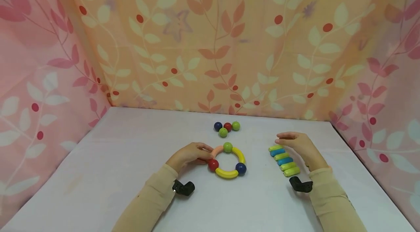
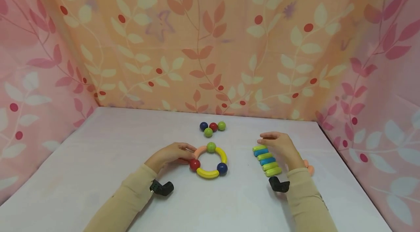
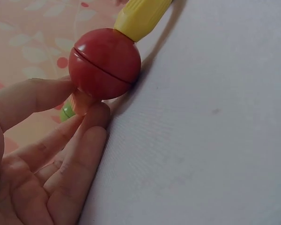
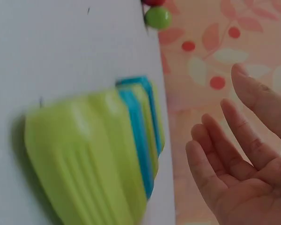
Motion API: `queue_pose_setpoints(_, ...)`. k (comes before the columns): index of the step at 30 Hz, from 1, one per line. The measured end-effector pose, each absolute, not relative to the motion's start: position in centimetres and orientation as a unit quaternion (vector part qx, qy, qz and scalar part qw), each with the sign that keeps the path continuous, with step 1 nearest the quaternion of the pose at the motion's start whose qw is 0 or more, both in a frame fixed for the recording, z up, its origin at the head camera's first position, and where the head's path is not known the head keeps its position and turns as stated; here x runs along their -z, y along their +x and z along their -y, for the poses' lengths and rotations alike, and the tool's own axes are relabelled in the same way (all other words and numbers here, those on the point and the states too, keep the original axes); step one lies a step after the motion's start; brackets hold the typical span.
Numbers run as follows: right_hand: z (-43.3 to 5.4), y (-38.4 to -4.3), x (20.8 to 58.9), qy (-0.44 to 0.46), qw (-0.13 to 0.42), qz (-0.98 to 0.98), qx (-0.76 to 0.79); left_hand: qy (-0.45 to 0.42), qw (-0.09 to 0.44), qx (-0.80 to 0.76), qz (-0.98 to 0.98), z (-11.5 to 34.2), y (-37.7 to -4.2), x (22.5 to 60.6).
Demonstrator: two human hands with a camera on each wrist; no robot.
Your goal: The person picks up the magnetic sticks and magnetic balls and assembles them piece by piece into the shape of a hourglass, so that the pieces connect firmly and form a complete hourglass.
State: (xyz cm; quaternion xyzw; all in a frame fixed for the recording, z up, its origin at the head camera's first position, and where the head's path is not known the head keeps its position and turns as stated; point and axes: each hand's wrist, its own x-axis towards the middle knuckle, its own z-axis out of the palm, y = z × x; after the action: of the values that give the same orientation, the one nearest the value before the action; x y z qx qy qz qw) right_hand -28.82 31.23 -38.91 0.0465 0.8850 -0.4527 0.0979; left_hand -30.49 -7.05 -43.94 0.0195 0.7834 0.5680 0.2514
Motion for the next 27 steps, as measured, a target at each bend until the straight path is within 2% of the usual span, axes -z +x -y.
queue_pose_setpoints(10, -33.2, -30.3, 40.2, 0.067, 0.176, -0.873, 0.450, 0.020, 0.250, -0.575, -0.779, 7.1, -30.4, 44.1)
queue_pose_setpoints(27, -33.1, -31.9, 41.6, 0.085, 0.172, -0.874, 0.447, 0.012, 0.245, -0.576, -0.780, 7.0, -30.5, 44.3)
